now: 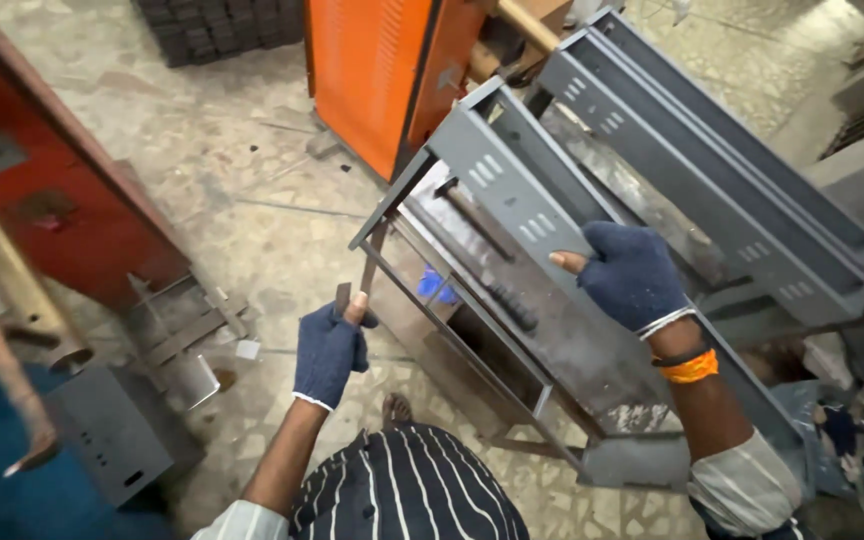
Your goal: The recorder assembles metal components using a file for edge finishing, a spot welder for joining parts, and a hammer for fitting components together.
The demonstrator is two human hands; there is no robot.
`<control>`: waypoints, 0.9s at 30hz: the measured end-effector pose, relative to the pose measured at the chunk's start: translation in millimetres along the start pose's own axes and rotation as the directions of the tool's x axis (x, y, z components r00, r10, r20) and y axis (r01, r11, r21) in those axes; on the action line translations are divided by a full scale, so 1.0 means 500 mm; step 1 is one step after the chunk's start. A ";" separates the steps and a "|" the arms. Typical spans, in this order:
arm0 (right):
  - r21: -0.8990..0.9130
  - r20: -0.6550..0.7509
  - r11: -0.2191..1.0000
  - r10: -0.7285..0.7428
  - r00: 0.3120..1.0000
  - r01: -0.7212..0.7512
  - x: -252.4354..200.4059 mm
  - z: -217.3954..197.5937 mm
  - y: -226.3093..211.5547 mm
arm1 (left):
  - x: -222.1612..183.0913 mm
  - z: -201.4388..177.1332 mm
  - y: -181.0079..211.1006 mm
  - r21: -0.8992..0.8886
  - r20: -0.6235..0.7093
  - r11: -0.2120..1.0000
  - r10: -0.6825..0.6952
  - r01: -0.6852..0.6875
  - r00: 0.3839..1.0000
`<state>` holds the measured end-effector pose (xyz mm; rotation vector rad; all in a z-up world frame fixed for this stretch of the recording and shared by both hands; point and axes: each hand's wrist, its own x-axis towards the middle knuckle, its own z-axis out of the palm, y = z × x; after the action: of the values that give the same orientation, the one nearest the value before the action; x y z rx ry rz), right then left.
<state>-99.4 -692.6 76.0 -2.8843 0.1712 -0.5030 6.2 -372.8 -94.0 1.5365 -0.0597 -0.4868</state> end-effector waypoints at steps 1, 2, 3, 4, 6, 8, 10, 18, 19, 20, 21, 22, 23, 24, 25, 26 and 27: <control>-0.006 0.001 1.000 0.001 1.000 -0.001 0.007 -0.007 0.026 | 0.015 0.017 0.002 -0.004 0.004 1.000 0.000 0.000 1.000; -0.012 -0.002 1.000 0.012 1.000 -0.012 0.012 -0.010 0.051 | 0.028 0.031 0.003 -0.015 0.002 0.999 -0.039 0.039 0.999; -0.019 -0.005 1.000 0.023 1.000 -0.023 0.017 -0.014 0.075 | 0.041 0.045 0.004 -0.026 0.001 0.997 -0.078 0.078 0.997; -0.021 -0.006 0.999 0.025 1.000 -0.026 0.026 -0.019 0.092 | 0.056 0.063 -0.002 -0.026 0.004 0.997 -0.077 0.077 0.997; -0.068 0.001 0.997 0.040 0.999 -0.040 0.041 -0.029 0.125 | 0.083 0.096 -0.014 -0.073 0.092 0.993 -0.088 0.095 0.992; -0.079 0.007 0.996 0.050 0.999 -0.050 0.054 -0.033 0.154 | 0.110 0.129 -0.031 -0.071 0.139 0.993 -0.085 0.095 0.987; -0.090 0.014 0.994 0.062 0.998 -0.061 0.066 -0.032 0.182 | 0.137 0.161 -0.054 -0.068 0.188 0.993 -0.083 0.097 0.979; -0.149 -0.004 0.988 0.035 0.999 -0.035 0.113 0.027 0.296 | 0.202 0.272 -0.105 0.272 0.319 0.960 -0.026 -0.065 0.947; -0.143 -0.002 0.989 0.030 1.000 -0.030 0.125 0.032 0.301 | 0.214 0.284 -0.111 0.274 0.311 0.960 -0.028 -0.061 0.950; -0.151 0.000 0.988 0.034 0.999 -0.034 0.131 0.036 0.306 | 0.222 0.299 -0.120 0.420 0.303 0.892 0.037 -0.169 0.952; -0.158 0.001 0.987 0.038 0.999 -0.037 0.137 0.041 0.311 | 0.230 0.312 -0.129 0.554 0.307 0.789 0.102 -0.265 0.946; -0.156 0.004 0.987 0.040 0.999 -0.039 0.141 0.044 0.319 | 0.247 0.326 -0.141 0.556 0.307 0.789 0.098 -0.262 0.947; -0.175 0.004 0.983 0.052 0.999 -0.050 0.146 0.047 0.326 | 0.265 0.338 -0.153 0.613 0.361 0.698 0.169 -0.370 0.917; -0.195 0.003 0.979 0.064 0.998 -0.062 0.150 0.052 0.333 | 0.283 0.350 -0.166 0.656 0.422 0.590 0.231 -0.471 0.877; -0.192 0.006 0.979 0.068 0.998 -0.065 0.150 0.055 0.332 | 0.307 0.362 -0.169 0.657 0.423 0.590 0.227 -0.469 0.877; -0.210 0.005 0.975 0.081 0.997 -0.079 0.152 0.054 0.332 | 0.329 0.378 -0.170 0.679 0.514 0.496 0.206 -0.541 0.833; -0.227 0.003 0.970 0.095 0.995 -0.092 0.154 0.052 0.333 | 0.350 0.394 -0.172 0.683 0.598 0.399 0.175 -0.611 0.782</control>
<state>-31.3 -860.8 39.6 -3.0811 0.3842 -0.4741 75.4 -614.0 -212.3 2.2649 -1.2145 -0.3959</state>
